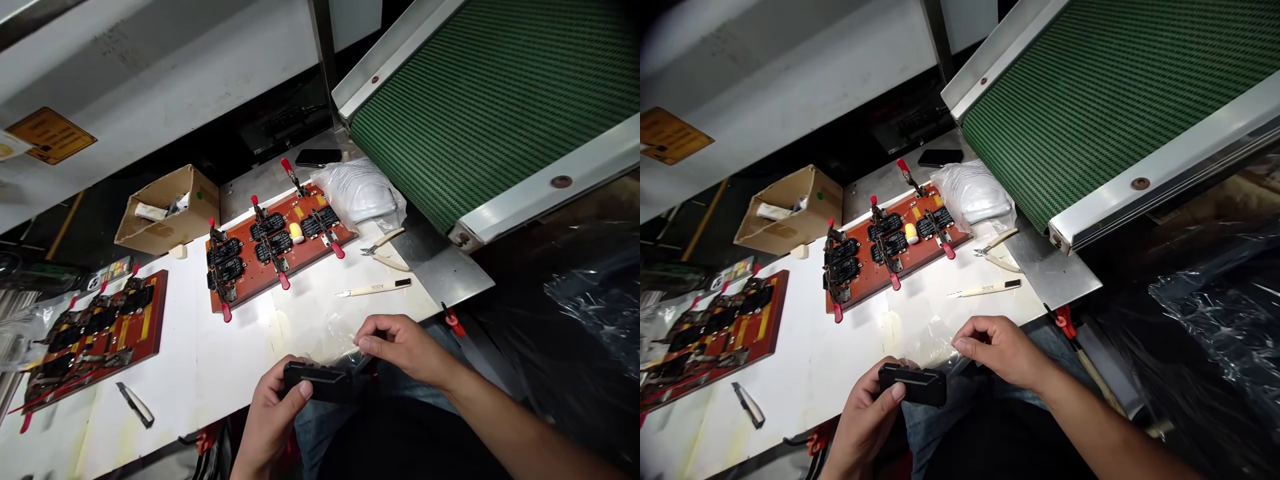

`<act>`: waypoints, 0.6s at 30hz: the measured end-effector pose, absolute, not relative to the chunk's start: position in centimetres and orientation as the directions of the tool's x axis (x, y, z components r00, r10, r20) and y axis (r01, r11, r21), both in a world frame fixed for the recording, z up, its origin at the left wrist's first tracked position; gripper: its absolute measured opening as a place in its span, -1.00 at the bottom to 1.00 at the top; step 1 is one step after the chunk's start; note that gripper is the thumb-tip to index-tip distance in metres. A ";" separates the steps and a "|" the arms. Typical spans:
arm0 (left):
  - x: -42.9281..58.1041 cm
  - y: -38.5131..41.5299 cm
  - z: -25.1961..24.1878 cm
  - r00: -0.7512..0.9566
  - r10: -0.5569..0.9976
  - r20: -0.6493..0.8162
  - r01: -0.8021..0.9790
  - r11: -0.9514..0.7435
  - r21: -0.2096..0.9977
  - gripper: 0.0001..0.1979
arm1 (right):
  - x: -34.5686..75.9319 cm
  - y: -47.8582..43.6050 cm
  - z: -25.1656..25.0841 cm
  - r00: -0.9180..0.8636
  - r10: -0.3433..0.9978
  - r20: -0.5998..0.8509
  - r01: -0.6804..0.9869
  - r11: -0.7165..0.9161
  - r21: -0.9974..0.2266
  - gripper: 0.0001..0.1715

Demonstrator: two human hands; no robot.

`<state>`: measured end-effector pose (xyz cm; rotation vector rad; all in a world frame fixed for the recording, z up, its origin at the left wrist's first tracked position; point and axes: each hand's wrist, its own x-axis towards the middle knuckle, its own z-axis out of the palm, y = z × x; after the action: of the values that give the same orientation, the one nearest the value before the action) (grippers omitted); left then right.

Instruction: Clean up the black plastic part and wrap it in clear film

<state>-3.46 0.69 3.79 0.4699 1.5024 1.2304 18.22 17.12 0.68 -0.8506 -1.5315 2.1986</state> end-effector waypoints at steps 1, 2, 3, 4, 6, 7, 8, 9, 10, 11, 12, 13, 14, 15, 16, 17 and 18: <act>-3.3 0.7 3.9 -0.358 0.799 -0.484 -0.326 0.379 0.866 -0.70 | 18.2 17.0 0.7 -0.768 0.575 -0.284 0.063 -0.373 -0.926 -0.65; -3.2 0.7 4.1 -0.380 0.786 -0.487 -0.339 0.372 0.864 -0.71 | 18.1 16.8 0.8 -0.770 0.572 -0.283 0.057 -0.380 -0.923 -0.66; -3.1 0.7 4.1 -0.397 0.777 -0.488 -0.348 0.365 0.864 -0.71 | 18.0 16.7 0.9 -0.773 0.568 -0.282 0.050 -0.388 -0.920 -0.66; -3.1 0.7 4.2 -0.408 0.773 -0.485 -0.351 0.357 0.865 -0.72 | 17.9 16.5 1.0 -0.776 0.566 -0.280 0.042 -0.396 -0.917 -0.67; -3.2 0.6 4.4 -0.472 0.756 -0.453 -0.335 0.322 0.886 -0.68 | 17.8 16.2 1.2 -0.767 0.582 -0.270 0.033 -0.385 -0.922 -0.68; -3.4 0.3 4.6 -0.529 0.731 -0.430 -0.322 0.296 0.899 -0.63 | 17.8 16.0 1.4 -0.753 0.602 -0.264 0.038 -0.361 -0.932 -0.70; -3.5 0.0 4.9 -0.597 0.693 -0.405 -0.309 0.267 0.913 -0.58 | 17.7 15.8 1.6 -0.736 0.628 -0.253 0.051 -0.321 -0.946 -0.72; -3.6 -0.5 5.4 -0.654 0.648 -0.390 -0.305 0.246 0.920 -0.56 | 17.7 15.5 1.8 -0.713 0.662 -0.231 0.069 -0.262 -0.963 -0.74; -3.6 -1.0 5.9 -0.676 0.621 -0.398 -0.319 0.241 0.917 -0.59 | 17.6 15.2 2.0 -0.691 0.696 -0.197 0.088 -0.189 -0.978 -0.77; -3.6 -1.6 6.5 -0.652 0.627 -0.427 -0.349 0.252 0.903 -0.66 | 17.4 14.9 2.2 -0.675 0.722 -0.153 0.103 -0.113 -0.988 -0.79; -3.4 -2.2 7.1 -0.586 0.661 -0.469 -0.383 0.283 0.879 -0.70 | 17.1 14.4 2.4 -0.665 0.739 -0.106 0.110 -0.043 -0.993 -0.81; -3.1 -2.7 7.7 -0.498 0.703 -0.508 -0.409 0.327 0.852 -0.70 | 16.8 13.9 2.6 -0.666 0.743 -0.061 0.109 0.016 -0.994 -0.81; -2.8 -3.0 8.1 -0.412 0.738 -0.535 -0.422 0.366 0.830 -0.67 | 16.5 13.4 2.7 -0.674 0.738 -0.027 0.101 0.056 -0.993 -0.82; -2.4 -3.2 8.5 -0.340 0.761 -0.553 -0.432 0.395 0.810 -0.66 | 16.1 12.9 2.8 -0.687 0.726 -0.015 0.093 0.068 -0.993 -0.81; -2.0 -3.3 8.6 -0.309 0.771 -0.557 -0.442 0.402 0.801 -0.66 | 15.7 12.5 2.9 -0.705 0.709 -0.025 0.091 0.055 -0.994 -0.80; -1.7 -3.2 8.6 -0.310 0.771 -0.557 -0.456 0.393 0.798 -0.69 | 15.4 12.1 2.9 -0.723 0.689 -0.049 0.095 0.030 -0.995 -0.79; -1.5 -3.1 8.4 -0.314 0.773 -0.552 -0.478 0.374 0.795 -0.72 | 15.1 11.7 2.8 -0.740 0.668 -0.078 0.104 0.000 -0.995 -0.79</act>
<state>-1.54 -3.12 8.36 0.2883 1.4048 1.2798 15.13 11.74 2.85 -0.7946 -1.8624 1.7897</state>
